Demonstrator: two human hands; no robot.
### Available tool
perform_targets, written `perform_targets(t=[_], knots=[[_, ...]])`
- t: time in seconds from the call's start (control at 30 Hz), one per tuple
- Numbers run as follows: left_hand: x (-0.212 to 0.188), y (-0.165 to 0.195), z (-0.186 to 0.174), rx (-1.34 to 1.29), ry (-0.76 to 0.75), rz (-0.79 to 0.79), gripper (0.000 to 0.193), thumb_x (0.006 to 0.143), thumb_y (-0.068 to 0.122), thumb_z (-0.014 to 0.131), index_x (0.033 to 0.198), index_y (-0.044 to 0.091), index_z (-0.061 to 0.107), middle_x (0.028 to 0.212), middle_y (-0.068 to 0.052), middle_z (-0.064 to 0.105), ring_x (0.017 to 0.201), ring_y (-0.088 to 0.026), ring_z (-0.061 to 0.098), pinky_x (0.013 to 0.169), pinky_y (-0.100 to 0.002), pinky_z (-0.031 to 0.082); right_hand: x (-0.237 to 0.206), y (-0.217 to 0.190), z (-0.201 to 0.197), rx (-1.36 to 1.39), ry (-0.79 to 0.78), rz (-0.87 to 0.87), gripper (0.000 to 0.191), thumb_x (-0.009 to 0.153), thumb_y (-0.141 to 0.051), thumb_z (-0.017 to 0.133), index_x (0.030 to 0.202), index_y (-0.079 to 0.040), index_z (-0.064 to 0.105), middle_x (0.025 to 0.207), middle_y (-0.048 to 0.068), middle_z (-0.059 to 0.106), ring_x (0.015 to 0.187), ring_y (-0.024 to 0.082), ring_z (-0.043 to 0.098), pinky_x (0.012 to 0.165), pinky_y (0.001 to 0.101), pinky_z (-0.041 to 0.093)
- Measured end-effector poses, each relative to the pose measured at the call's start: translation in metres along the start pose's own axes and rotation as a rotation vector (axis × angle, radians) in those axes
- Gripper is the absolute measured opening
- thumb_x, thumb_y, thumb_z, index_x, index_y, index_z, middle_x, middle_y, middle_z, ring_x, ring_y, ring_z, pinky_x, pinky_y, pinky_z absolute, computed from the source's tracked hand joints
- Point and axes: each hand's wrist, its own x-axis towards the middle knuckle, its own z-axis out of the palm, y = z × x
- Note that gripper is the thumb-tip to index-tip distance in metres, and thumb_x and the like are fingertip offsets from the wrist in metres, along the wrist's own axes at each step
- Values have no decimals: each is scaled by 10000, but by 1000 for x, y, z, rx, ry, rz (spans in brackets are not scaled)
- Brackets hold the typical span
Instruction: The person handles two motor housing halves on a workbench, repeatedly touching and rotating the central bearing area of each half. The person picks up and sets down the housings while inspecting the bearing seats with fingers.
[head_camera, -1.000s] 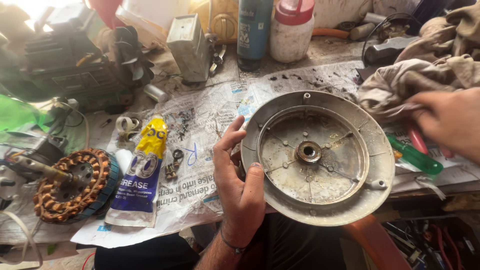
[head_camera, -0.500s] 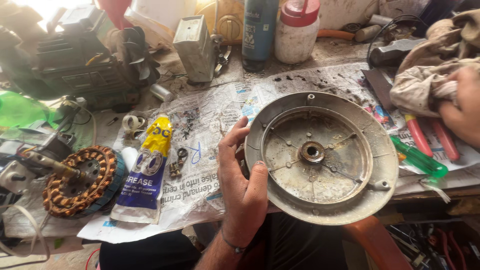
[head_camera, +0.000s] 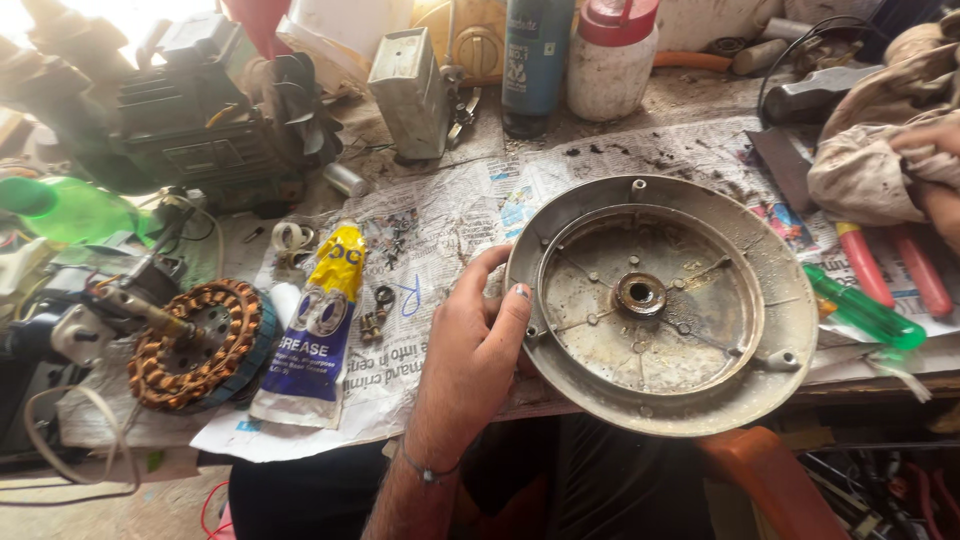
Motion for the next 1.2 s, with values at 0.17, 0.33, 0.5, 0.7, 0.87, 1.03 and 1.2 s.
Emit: perform_targets(t=[0.17,0.33,0.5,0.7,0.87,1.03,1.2], knots=[[1,-11,1,-308,-116,-62,554,986,135,517,1509,-32,442,763,-118,740,518,-111,677,407,-234,542,-4,7,6,-6,-5,15,157,1178,-134,553,1266,-17,608,1058,151,720,860,192,719,821,285,588],[7,-20,0,-541,-38,10,535,1010,110,516,1507,-76,450,851,-149,744,602,-128,714,446,-241,582,-7,11,10,-9,-5,24,193,1150,-169,578,1269,-20,613,1058,155,716,870,204,717,828,295,587],[17,-20,-6,-697,227,44,542,992,116,518,1496,-52,411,964,-184,747,671,-167,745,485,-253,600,-2,12,10,-12,10,15,234,1123,-203,604,1271,-23,618,1058,160,711,881,217,715,835,305,586],[22,-21,-15,-746,365,9,510,976,135,520,1439,99,308,1159,-157,672,868,-216,737,686,-365,645,6,5,2,5,32,-3,286,1090,-245,635,1275,-26,624,1059,165,706,893,232,712,843,317,584],[27,-26,-13,-765,411,-65,571,963,137,542,1451,138,246,1186,-175,644,922,-248,722,765,-406,630,6,2,-2,-5,45,-13,331,1062,-279,661,1277,-29,629,1059,169,702,903,244,710,850,328,583],[23,-20,-8,-734,420,-64,645,932,127,578,1458,139,203,1258,-194,606,1010,-260,718,824,-427,653,-7,8,-5,-54,54,-13,377,1035,-314,686,1280,-32,634,1060,174,698,914,257,708,857,338,582],[14,-12,-2,-645,470,-47,703,935,140,584,1487,154,147,1285,-220,603,1075,-271,717,839,-437,661,-12,0,-18,-42,119,-44,424,1007,-348,712,1282,-35,639,1060,178,694,924,269,706,864,348,580]])
